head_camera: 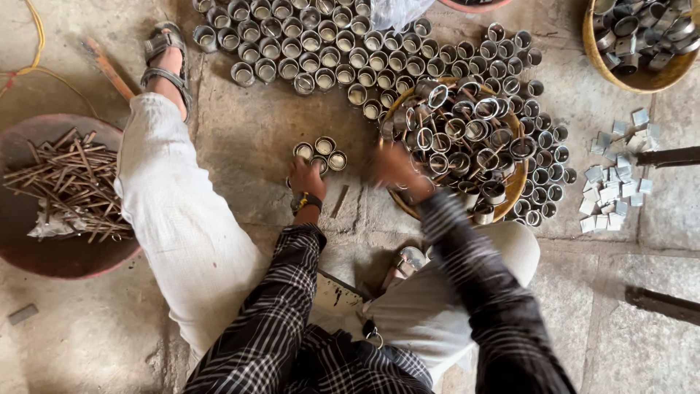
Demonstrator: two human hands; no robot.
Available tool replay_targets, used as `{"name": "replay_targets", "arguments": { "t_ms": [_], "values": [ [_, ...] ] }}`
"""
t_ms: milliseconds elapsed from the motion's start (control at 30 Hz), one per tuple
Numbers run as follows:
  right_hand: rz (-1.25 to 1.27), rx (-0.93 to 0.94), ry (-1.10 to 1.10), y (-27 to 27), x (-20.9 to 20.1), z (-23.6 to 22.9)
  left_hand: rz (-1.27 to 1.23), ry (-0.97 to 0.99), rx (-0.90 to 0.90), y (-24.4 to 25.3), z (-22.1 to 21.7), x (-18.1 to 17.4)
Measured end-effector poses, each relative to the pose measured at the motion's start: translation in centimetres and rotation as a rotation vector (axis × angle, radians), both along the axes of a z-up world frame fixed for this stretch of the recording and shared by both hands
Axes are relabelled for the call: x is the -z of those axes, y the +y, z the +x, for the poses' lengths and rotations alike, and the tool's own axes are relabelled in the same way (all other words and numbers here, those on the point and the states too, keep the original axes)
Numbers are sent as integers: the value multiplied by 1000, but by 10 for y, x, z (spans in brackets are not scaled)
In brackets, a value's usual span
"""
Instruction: The person sits on the floor and repeatedly picks up small metal rings and thin metal rods. They insert the rods into the rings and place the assembled units into a woven basket. The person occasionally reaches into a bowl of rods to retrieve more pieces.
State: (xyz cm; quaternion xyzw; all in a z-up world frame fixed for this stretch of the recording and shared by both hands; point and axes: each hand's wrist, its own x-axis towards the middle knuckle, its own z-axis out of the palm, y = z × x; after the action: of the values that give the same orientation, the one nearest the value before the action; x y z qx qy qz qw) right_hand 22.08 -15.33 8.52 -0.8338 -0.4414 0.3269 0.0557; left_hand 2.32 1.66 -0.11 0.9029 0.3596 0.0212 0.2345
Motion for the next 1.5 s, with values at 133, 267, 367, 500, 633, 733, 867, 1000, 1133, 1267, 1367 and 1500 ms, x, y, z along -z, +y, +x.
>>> {"name": "replay_targets", "arguments": {
  "t_ms": [133,267,367,500,633,733,867,1000,1133,1267,1367,1500],
  "values": [
    [-129,259,324,27,69,-114,94,25,8,-5,-14,-5],
    [-96,733,283,21,136,-156,67,-290,-28,-3,-16,2],
    [-84,646,11,19,151,-163,33,-492,-106,-6,-8,6],
    [-243,452,111,26,129,-143,-225,-764,-177,6,13,20],
    [-304,-17,-30,25,39,-122,-895,-964,-350,29,33,27],
    [-436,-407,-318,14,-134,-109,-905,-1107,-226,49,41,18],
    [-468,-285,-460,-31,-400,-155,-898,-1194,-172,52,48,-27],
    [-210,174,-563,-43,-536,-224,-918,-1194,-79,41,51,-51],
    [-40,440,-736,-64,-547,-242,-1036,-1188,-40,29,53,-51],
    [-234,372,-744,-75,-532,-222,-870,-1124,1,20,54,-33],
    [-309,263,-752,-59,-541,-218,-834,-1104,-2,22,61,-37],
    [-492,53,-668,-29,-553,-207,-990,-1120,-36,15,58,-56]
  ]
}}
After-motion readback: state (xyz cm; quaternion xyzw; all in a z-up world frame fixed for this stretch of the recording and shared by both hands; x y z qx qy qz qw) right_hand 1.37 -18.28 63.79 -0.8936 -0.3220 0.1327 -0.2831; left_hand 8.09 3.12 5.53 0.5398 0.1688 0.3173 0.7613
